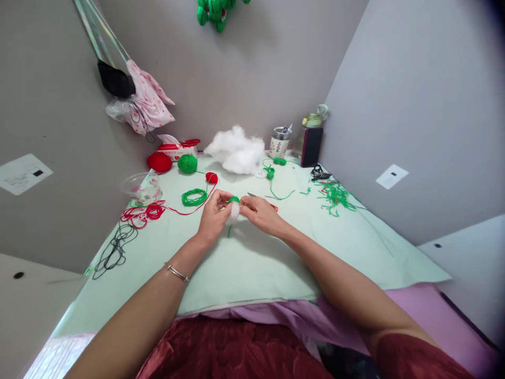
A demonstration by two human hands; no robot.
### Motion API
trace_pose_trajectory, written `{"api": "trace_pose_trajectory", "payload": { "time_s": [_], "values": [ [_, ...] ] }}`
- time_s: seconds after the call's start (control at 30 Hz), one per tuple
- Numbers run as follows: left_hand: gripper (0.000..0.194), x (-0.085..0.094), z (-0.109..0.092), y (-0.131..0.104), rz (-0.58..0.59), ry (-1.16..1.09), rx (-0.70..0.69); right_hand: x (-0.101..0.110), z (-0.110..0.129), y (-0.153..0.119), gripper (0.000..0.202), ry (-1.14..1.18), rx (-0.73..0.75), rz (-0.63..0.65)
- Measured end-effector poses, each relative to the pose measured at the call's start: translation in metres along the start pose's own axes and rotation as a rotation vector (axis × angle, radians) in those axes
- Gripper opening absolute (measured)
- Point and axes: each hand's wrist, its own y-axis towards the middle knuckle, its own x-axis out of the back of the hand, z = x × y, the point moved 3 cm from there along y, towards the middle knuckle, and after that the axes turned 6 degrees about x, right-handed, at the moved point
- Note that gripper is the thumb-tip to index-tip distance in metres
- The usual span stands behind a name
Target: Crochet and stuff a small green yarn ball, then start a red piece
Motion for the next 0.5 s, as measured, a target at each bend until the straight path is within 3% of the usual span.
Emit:
{"api": "trace_pose_trajectory", "payload": {
  "time_s": [0.13,0.37,0.5],
  "values": [
    [0.023,0.001,0.005,-0.003,-0.021,0.013,-0.02,-0.003,-0.003,0.001,0.032,0.032,-0.019,-0.005],
    [0.028,-0.002,0.002,-0.003,0.067,-0.032,0.045,-0.002,-0.011,0.004,0.035,-0.019,-0.048,-0.087],
    [0.032,-0.002,0.0,0.001,0.093,-0.045,0.087,0.001,-0.005,0.001,0.027,-0.063,0.006,-0.037]
  ]
}}
